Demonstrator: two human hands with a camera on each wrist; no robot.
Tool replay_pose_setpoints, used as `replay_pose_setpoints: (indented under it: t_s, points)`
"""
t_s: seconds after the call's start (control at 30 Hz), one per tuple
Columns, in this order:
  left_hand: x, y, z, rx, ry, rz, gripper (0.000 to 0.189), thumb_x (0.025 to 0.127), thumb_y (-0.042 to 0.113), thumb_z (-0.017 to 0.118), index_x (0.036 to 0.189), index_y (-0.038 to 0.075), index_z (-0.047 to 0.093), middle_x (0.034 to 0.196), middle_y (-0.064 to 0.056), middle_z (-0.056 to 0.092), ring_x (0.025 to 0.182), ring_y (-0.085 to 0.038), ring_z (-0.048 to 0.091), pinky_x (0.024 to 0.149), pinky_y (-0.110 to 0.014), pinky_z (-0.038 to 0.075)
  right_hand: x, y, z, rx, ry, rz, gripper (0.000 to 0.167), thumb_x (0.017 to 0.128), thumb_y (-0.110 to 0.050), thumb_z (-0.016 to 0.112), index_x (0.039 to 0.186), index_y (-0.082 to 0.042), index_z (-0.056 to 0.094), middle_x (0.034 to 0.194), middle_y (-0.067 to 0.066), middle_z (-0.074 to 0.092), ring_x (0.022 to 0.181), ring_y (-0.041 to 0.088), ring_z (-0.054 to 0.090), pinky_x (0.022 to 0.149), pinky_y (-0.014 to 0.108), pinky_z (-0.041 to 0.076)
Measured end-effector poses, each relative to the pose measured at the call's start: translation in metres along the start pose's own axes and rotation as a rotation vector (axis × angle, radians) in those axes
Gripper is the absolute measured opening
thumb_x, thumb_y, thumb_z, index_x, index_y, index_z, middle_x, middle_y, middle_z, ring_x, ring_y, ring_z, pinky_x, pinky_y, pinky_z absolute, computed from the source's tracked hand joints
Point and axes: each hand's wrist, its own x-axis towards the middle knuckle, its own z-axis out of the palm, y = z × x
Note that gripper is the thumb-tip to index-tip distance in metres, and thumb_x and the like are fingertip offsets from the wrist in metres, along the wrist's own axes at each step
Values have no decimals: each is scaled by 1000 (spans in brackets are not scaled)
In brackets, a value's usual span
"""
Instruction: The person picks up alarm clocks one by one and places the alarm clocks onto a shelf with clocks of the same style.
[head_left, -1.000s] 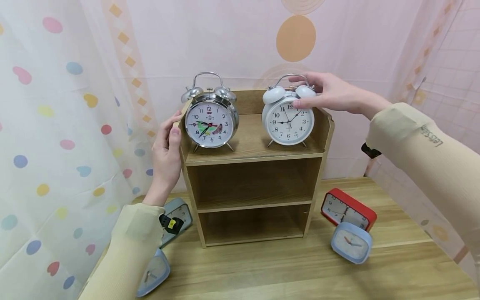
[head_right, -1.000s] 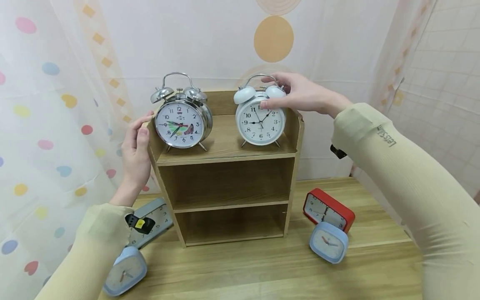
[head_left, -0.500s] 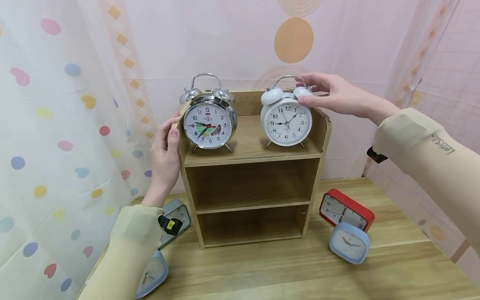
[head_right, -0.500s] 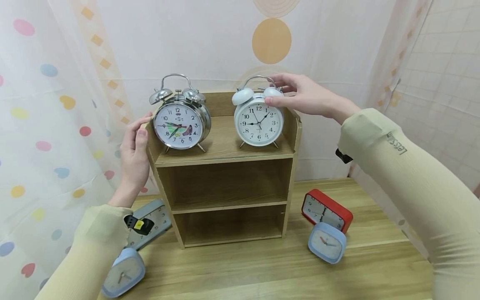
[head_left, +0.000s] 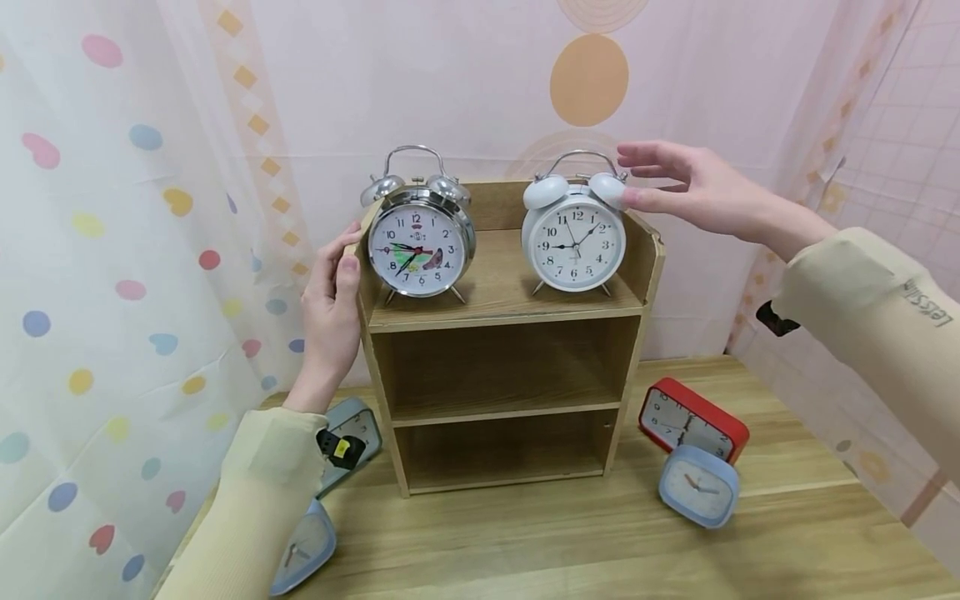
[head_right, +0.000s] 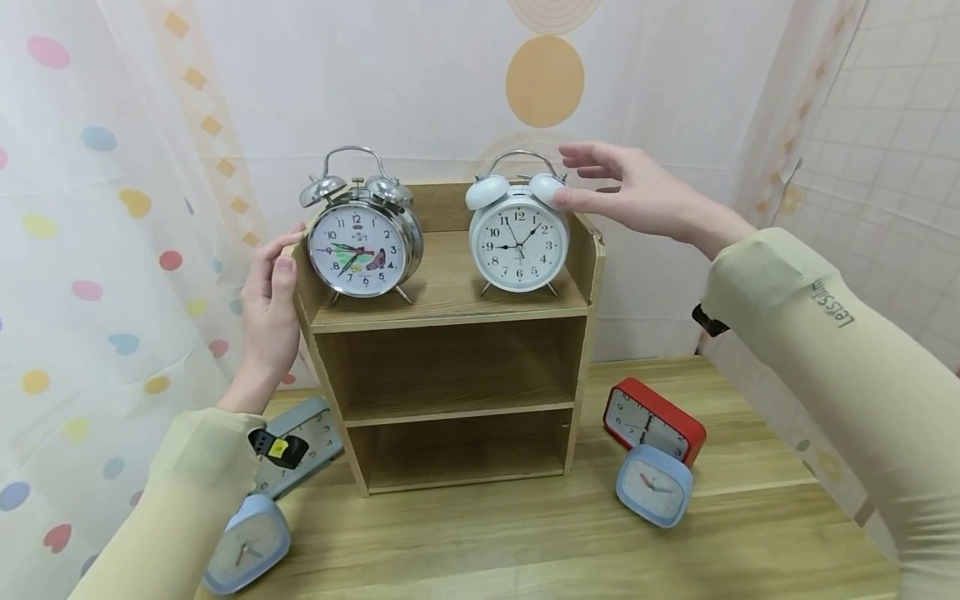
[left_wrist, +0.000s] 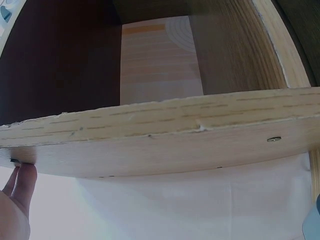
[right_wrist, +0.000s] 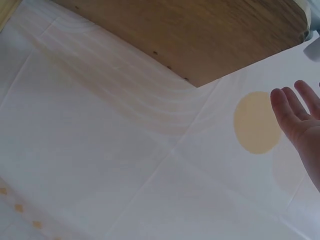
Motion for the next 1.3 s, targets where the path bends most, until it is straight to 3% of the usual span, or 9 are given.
replay_pose_setpoints:
  t_s: [0.33, 0.47, 0.57, 0.67, 0.77, 0.9, 1.13, 1.3]
  points:
    - [1, -1, -2, -17, -2, -7, 39, 111, 24, 46, 143, 5, 58, 160, -5, 56, 154, -17, 47, 129, -28, 37, -14, 18, -12, -16, 60, 27, 68, 105, -38, 60, 166, -30, 32, 173, 1, 35, 162, 26, 31, 131, 63, 25]
    - [0, -2, -3, -8, 0, -4, 39, 111, 23, 46, 144, 7, 58, 160, -4, 56, 154, -17, 47, 129, -28, 37, -20, 25, -15, -36, 77, 31, 67, 106, -37, 60, 166, -29, 32, 173, 3, 36, 161, 26, 32, 132, 57, 27]
    - [0, -2, -4, 7, 0, -1, 39, 111, 23, 46, 144, 7, 58, 160, -4, 56, 154, -17, 48, 128, -27, 38, -25, 32, -16, -54, 92, 49, 66, 106, -39, 59, 166, -28, 33, 173, 1, 36, 160, 25, 34, 131, 40, 32]
    - [0, -2, -3, 13, -4, -2, 39, 111, 23, 46, 144, 7, 58, 160, -4, 56, 154, -17, 48, 128, -26, 38, -30, 41, -18, -60, 109, 68, 65, 106, -40, 58, 165, -28, 33, 173, 0, 36, 160, 24, 34, 122, 21, 36]
    - [1, -2, -3, 11, -5, 2, 38, 111, 23, 46, 144, 7, 58, 160, -4, 56, 154, -17, 47, 128, -26, 38, -35, 50, -20, -69, 123, 80, 66, 107, -40, 58, 166, -28, 33, 174, 1, 35, 161, 25, 33, 117, 15, 37]
    - [1, -2, -2, 0, -3, 6, 38, 111, 23, 46, 143, 7, 58, 160, -5, 56, 154, -17, 47, 128, -26, 37, -40, 59, -22, -81, 126, 97, 67, 107, -40, 57, 167, -27, 31, 175, 4, 33, 161, 29, 31, 121, 20, 36]
    - [1, -2, -2, -8, -5, 5, 38, 111, 23, 46, 143, 7, 58, 160, -5, 55, 154, -16, 47, 129, -28, 37, -48, 75, -17, -114, 126, 143, 67, 106, -42, 58, 166, -26, 32, 173, 6, 36, 157, 32, 37, 92, 2, 38]
    - [1, -2, -2, -16, -4, 11, 39, 110, 23, 46, 143, 5, 58, 160, -6, 56, 154, -17, 47, 129, -28, 37, -56, 86, -9, -127, 105, 174, 69, 106, -43, 59, 166, -24, 32, 173, 9, 36, 155, 36, 39, 84, 0, 36]
